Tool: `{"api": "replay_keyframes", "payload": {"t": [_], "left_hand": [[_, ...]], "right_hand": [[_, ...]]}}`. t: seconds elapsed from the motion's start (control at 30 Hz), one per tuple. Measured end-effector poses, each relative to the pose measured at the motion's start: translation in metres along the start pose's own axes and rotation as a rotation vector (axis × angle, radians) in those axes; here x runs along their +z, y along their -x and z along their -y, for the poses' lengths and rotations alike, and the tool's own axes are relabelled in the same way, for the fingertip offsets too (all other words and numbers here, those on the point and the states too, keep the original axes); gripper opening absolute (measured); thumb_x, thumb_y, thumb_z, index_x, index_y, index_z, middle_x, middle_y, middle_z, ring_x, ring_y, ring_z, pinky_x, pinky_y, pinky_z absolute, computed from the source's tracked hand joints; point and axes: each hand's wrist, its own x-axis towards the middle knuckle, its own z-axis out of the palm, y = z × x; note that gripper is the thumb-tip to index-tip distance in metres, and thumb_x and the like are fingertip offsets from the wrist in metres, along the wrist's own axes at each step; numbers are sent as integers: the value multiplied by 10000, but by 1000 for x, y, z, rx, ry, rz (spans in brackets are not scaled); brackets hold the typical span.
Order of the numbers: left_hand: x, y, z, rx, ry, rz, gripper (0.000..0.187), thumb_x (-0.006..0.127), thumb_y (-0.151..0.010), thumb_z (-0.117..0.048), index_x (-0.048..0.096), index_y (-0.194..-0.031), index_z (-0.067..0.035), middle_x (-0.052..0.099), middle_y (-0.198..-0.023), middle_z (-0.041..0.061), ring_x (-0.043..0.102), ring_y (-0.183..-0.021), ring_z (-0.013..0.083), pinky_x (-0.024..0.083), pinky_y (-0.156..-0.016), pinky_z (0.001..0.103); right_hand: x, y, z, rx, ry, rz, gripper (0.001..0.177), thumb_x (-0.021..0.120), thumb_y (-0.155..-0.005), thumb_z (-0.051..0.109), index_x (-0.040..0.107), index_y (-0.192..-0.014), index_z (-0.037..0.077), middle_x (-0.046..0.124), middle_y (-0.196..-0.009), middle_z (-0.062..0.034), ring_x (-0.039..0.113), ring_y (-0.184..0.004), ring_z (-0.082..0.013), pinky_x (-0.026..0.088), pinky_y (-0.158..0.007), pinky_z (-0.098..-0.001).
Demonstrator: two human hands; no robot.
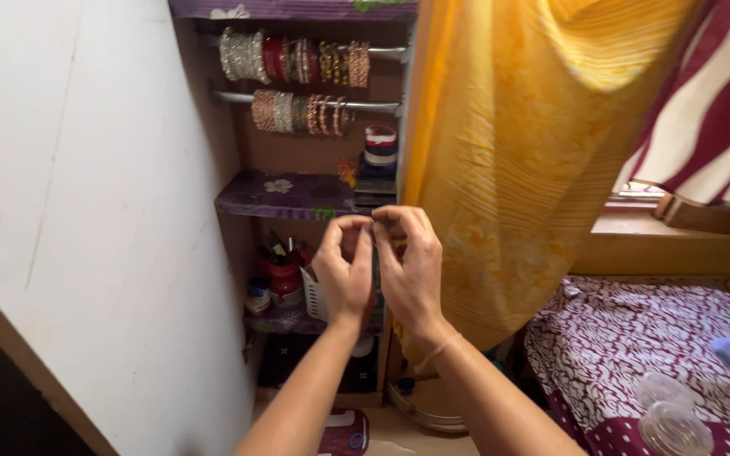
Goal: The person removes bracelets from a metal rod and places them into a wall-mounted jewelry organizer. They then place a plastic container and a small jar onto a shelf inside the organizer and close the cabinet door.
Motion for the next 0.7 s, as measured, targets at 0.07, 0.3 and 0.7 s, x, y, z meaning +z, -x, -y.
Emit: {"api": "replay_keyframes", "payload": {"t": [0.07, 0.3, 0.7], "left_hand": [[4, 14, -9, -51, 15, 85, 120, 637, -970, -131, 696, -1017, -38, 755, -826, 47, 701, -731, 107, 574, -678, 260], [35, 57, -15, -75, 107, 209, 116, 624, -978, -87, 684, -1041, -10, 769, -881, 69, 724, -807, 118, 577, -738, 272], [127, 160, 8, -232, 227, 524, 135, 618, -961, -95, 674, -1036, 3, 739, -839, 69, 678, -754, 112, 558, -702, 285]], "right_hand": [[-15, 10, 8, 41, -12, 5, 94, 644, -960, 39, 692, -1033, 5, 677, -1028, -90, 694, -823, -164, 584, -712, -294], [-59, 36, 2, 82, 94, -50, 130, 660, -923, 26, 691, -1046, -3, 682, -1046, -98, 706, -861, -180, 584, -741, -297], [-181, 100, -67, 368, 329, -164, 148, 683, -897, 84, 717, -1018, 4, 716, -972, -92, 725, -822, -190, 583, -726, -313]]}}
